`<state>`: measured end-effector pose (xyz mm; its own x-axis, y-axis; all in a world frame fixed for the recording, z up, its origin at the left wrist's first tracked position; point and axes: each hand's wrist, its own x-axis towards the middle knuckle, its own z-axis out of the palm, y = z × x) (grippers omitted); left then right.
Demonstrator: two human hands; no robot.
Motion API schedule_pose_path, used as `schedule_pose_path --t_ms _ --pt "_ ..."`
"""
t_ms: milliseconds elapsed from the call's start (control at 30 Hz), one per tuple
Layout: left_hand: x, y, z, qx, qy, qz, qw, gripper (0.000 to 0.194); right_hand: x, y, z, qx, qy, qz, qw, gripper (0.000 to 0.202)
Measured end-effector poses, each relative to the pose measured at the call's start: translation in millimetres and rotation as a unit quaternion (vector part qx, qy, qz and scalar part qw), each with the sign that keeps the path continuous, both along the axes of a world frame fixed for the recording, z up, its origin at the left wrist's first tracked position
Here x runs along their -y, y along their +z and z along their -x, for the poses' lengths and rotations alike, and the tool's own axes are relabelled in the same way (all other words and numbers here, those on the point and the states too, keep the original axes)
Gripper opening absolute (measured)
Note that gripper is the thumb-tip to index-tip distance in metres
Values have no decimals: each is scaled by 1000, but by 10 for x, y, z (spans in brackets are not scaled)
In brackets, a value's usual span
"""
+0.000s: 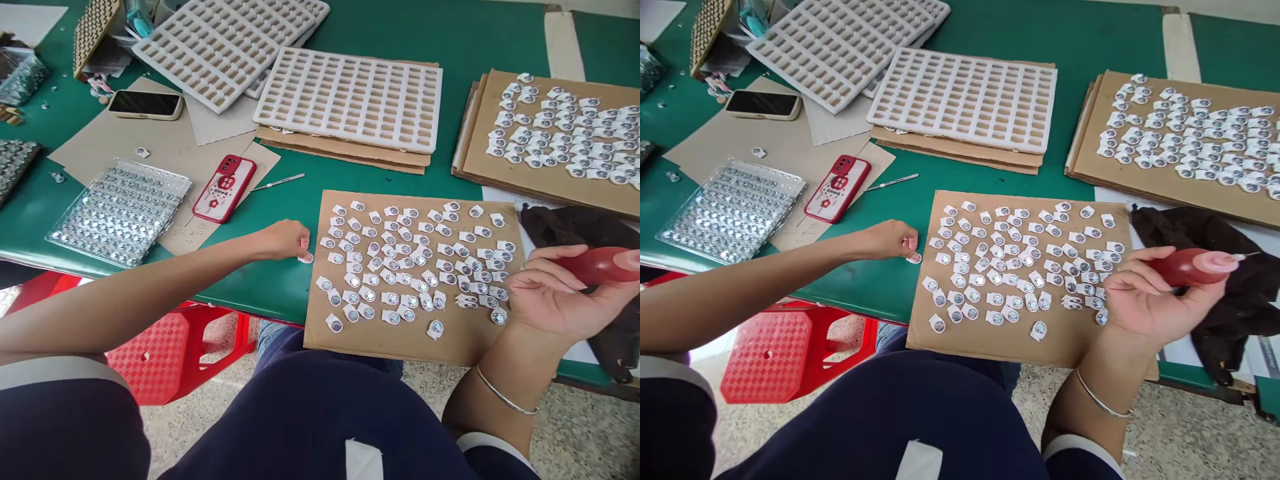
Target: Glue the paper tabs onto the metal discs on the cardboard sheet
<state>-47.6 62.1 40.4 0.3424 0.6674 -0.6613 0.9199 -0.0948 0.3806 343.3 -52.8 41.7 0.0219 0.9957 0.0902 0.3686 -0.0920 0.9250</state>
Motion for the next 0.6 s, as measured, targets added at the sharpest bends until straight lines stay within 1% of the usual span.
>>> schedule_pose_path --t_ms 67,200,267,333,400,467,600 --pt "-6 6 -19 -4 -16 -10 1000 24 -34 -32 -11 42 -7 12 999 58" --pt "-3 -13 -16 -7 -30 -37 999 35 -71 -105 -2 145 -23 45 988 53" --pt "5 -36 17 3 -27 -33 999 39 -78 -125 0 215 -14 70 974 52" --pt "19 -53 69 27 -23 -30 999 41 -91 -139 -19 297 -3 91 951 51" --pt "45 -56 132 60 -22 -35 997 41 -108 -155 -65 348 6 110 931 54" --pt "90 -45 190 88 -22 -52 994 41 -114 -175 -122 348 -8 109 931 56" --pt "231 -28 242 102 -42 -109 988 41 -86 -205 -185 301 -30 74 950 58"
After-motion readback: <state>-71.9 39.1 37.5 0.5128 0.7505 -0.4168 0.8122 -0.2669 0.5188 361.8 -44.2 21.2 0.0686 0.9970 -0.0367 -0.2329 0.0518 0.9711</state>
